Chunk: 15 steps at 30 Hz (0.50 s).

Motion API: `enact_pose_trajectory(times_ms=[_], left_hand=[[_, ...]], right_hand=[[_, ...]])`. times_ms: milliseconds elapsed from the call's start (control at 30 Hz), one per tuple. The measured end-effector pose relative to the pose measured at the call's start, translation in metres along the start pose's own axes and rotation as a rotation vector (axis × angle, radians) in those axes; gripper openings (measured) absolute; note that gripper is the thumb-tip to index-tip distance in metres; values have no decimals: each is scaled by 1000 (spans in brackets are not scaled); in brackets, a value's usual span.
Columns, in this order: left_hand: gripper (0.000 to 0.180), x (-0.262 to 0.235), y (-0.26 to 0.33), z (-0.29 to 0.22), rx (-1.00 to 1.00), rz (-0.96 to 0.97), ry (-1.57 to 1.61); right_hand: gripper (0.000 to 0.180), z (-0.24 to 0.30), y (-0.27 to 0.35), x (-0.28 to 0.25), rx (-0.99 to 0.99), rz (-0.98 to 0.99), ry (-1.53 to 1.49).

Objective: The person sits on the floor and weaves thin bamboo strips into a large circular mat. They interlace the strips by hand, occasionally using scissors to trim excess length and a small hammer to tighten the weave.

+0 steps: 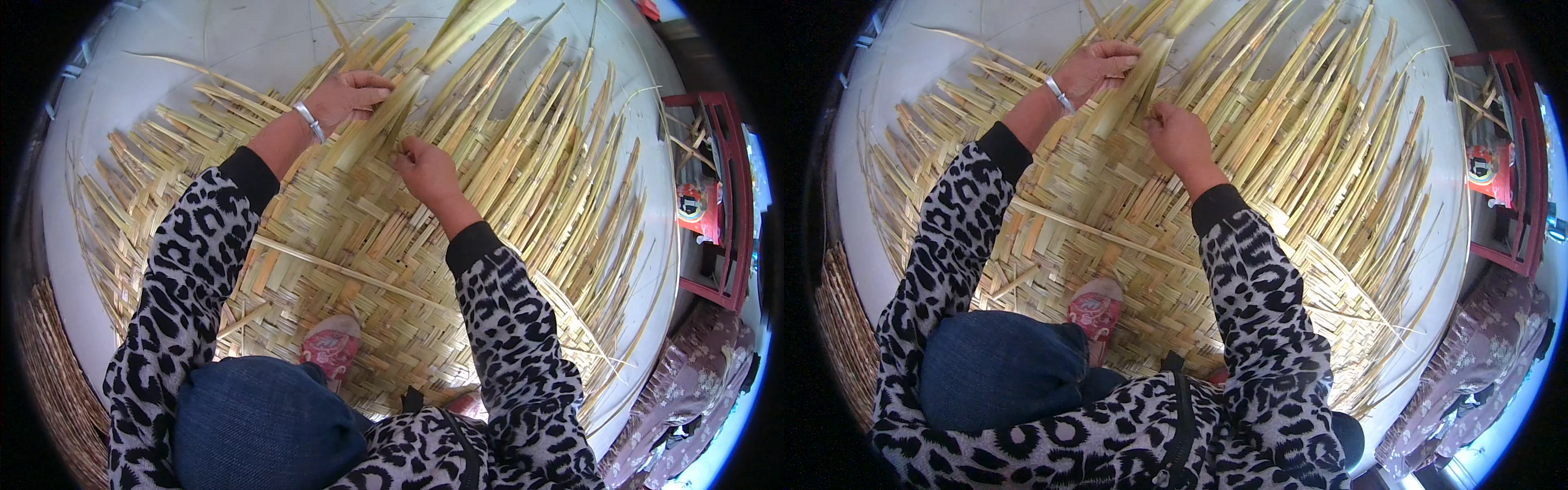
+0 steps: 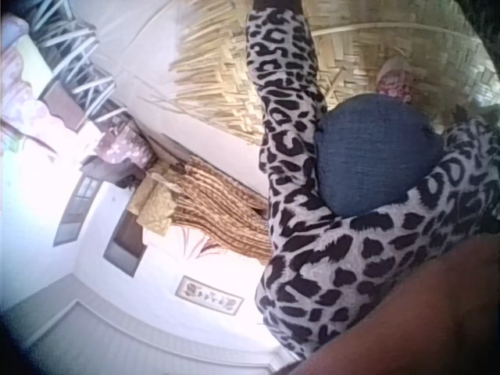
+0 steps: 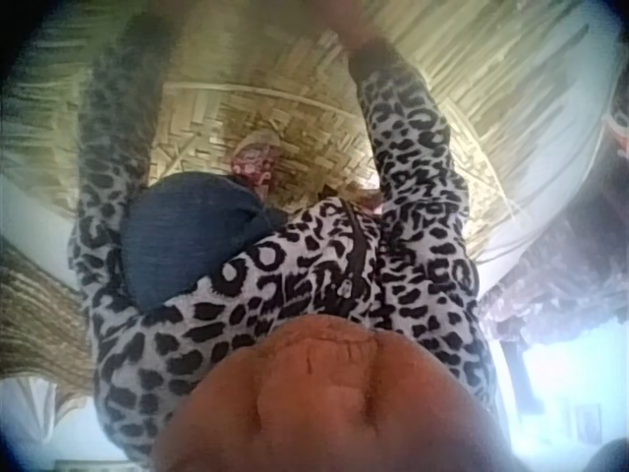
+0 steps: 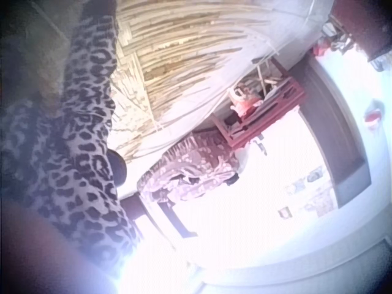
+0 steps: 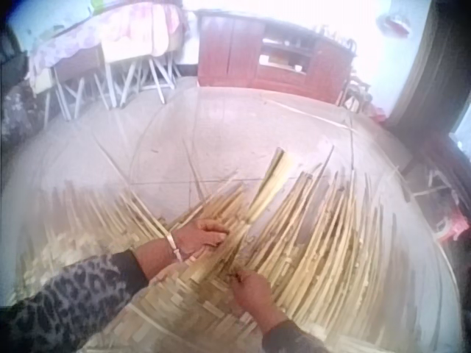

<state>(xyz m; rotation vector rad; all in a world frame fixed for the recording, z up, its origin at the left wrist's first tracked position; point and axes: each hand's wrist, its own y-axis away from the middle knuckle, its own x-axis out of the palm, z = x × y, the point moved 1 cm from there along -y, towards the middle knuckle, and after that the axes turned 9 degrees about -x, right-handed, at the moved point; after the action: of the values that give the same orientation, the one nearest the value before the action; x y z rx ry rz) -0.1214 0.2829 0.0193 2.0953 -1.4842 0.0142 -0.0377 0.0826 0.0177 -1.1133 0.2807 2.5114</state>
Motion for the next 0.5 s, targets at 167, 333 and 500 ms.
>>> enact_pose_trajectory(times_ms=[167,333,500], left_hand=[[25,-13,13,27,-36,-346,-66],[19,-19,30,55,23,-570,-52],[20,-26,38,53,121,-575,-35]], right_hand=[[20,-4,-7,-1,27,11,-71],[15,2,-5,14,17,-13,131],[12,16,-3,18,-25,9,348]])
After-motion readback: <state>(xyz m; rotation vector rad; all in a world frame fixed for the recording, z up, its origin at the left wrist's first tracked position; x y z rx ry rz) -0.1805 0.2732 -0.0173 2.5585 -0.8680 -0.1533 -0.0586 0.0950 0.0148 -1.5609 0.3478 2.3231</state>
